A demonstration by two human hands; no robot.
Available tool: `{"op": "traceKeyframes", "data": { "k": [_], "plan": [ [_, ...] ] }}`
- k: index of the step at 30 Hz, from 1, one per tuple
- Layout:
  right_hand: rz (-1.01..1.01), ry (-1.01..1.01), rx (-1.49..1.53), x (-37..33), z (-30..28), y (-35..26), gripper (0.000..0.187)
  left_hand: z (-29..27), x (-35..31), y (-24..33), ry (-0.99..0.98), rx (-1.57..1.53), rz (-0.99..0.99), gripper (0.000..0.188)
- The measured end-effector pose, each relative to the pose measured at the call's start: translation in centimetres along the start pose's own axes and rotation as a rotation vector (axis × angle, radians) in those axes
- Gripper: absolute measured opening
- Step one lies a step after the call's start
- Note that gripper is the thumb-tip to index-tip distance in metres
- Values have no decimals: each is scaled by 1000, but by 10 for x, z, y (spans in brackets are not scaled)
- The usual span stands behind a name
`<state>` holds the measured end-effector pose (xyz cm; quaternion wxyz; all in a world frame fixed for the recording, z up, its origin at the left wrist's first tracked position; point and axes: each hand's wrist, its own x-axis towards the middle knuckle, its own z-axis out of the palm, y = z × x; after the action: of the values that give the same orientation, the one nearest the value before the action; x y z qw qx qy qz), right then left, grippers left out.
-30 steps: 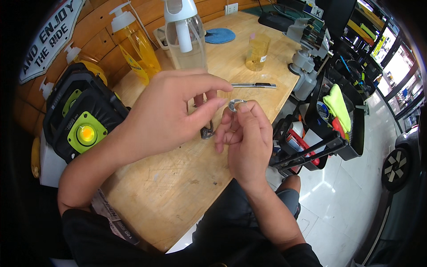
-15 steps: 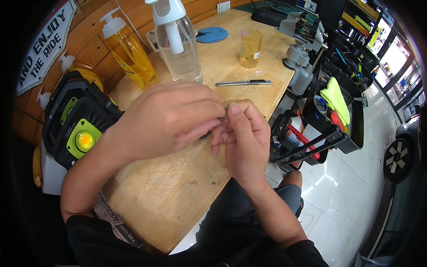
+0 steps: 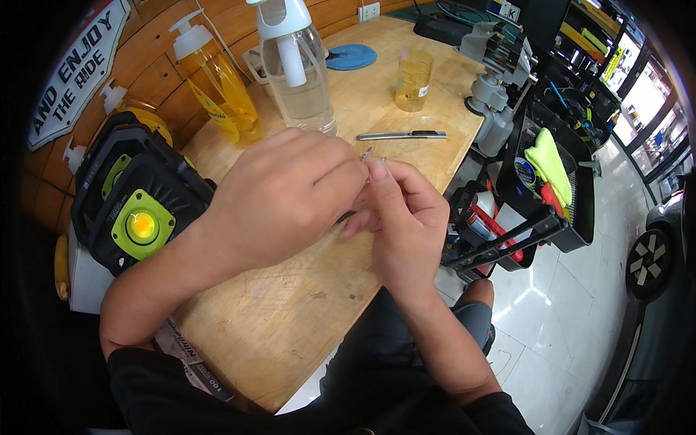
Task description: The person assembles small metal hooks by hand at a workbench. They pick up individual hooks and small metal rings, then thread the rings onto the hooks one by one. The person handles the components directly without using tools, placing the assembled pieces on the table.
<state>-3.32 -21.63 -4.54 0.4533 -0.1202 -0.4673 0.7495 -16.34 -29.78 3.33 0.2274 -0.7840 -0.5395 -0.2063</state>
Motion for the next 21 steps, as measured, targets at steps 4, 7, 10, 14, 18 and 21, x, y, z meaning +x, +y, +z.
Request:
{"op": "traceKeyframes", "data": {
  "k": [4, 7, 10, 14, 18, 21],
  "plan": [
    [-1, 6, 55, 1, -4, 3, 26, -1, -1, 0, -38, -45, 3, 25],
    [24, 9, 70, 1, -3, 1, 24, 0, 0, -4, -12, -83, 12, 25],
    [39, 22, 68, 3, -4, 0, 22, -1, 2, -4, -29, -90, 8, 25],
    [48, 43, 111, 6, -6, 2, 21, -3, 1, -1, -76, -126, -71, 25],
    [52, 30, 166, 5, -7, 1, 20, -3, -1, -1, -47, -158, -107, 25],
    [51, 18, 157, 5, -7, 2, 20, -6, 0, -1, -86, -173, -152, 24]
  ]
}}
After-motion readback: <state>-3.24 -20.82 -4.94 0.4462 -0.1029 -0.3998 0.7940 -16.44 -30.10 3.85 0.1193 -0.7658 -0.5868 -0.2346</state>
